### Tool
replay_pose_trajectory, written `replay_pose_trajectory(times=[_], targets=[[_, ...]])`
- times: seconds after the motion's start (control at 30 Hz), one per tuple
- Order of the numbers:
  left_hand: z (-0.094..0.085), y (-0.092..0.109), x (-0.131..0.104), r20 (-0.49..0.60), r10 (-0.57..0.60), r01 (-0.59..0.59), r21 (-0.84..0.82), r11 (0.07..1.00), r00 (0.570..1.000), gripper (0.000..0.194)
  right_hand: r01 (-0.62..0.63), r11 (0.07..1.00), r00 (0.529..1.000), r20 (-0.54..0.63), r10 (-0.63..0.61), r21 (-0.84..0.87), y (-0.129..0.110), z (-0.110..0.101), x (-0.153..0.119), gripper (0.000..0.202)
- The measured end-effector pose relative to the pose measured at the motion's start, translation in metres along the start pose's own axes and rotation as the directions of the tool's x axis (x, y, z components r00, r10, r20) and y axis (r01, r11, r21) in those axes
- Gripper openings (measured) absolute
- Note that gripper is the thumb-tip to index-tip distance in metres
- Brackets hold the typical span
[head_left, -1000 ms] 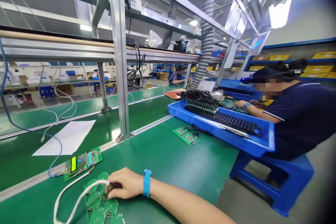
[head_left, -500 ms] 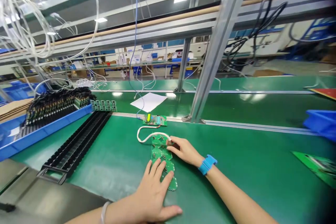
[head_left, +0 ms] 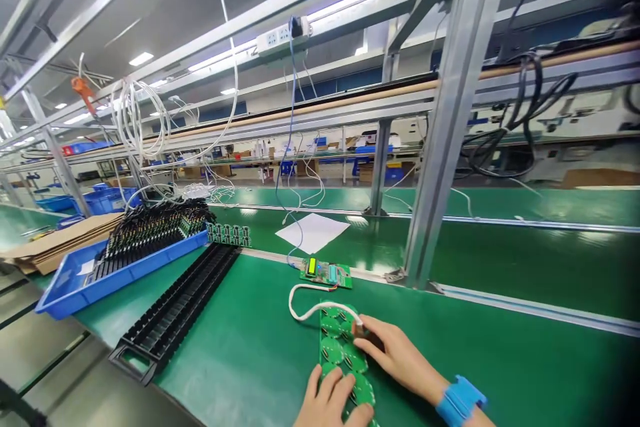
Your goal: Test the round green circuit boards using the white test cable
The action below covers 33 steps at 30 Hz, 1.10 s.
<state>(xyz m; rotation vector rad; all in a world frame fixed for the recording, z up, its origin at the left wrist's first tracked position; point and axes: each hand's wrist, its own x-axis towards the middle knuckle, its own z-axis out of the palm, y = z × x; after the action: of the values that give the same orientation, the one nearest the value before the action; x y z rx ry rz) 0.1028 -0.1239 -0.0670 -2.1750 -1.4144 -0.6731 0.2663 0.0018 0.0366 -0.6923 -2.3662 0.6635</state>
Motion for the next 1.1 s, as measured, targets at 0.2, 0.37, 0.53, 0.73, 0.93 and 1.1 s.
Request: replay_pose_trajectory(times=[0.2, 0.37, 0.53, 0.73, 0.93, 1.1], targets=[[0.002, 0.000, -0.003, -0.012, 0.076, -0.075, 0.049, 0.996, 0.997, 0.015, -0.014, 1.000, 1.000, 0.010, 0.014, 0.017, 0.000, 0.000, -0.001, 0.019], [-0.021, -0.007, -0.002, 0.152, 0.091, -0.083, -0.058, 0.995, 0.984, 0.034, -0.009, 1.000, 1.000, 0.006, 0.009, 0.000, -0.003, -0.002, 0.001, 0.018], [-0.052, -0.010, 0.010, 0.271, 0.149, -0.096, -0.198, 0.975, 0.951, 0.067, -0.014, 1.000, 1.000, 0.001, 0.014, -0.022, -0.006, -0.004, 0.001, 0.020], [-0.075, -0.007, 0.020, 0.370, 0.122, -0.019, -0.271, 0.962, 0.921, 0.068, -0.002, 1.000, 1.000, -0.001, 0.002, -0.016, -0.007, -0.004, 0.001, 0.018], [-0.091, -0.005, 0.025, 0.446, 0.111, 0.048, -0.330, 0.943, 0.888, 0.065, -0.016, 0.999, 1.000, -0.016, 0.017, 0.046, -0.009, -0.006, 0.002, 0.019], [-0.099, -0.001, 0.029, 0.469, 0.075, 0.092, -0.323, 0.942, 0.880, 0.058, -0.106, 0.958, 0.991, -0.046, 0.122, 0.267, -0.007, -0.003, 0.001, 0.023]])
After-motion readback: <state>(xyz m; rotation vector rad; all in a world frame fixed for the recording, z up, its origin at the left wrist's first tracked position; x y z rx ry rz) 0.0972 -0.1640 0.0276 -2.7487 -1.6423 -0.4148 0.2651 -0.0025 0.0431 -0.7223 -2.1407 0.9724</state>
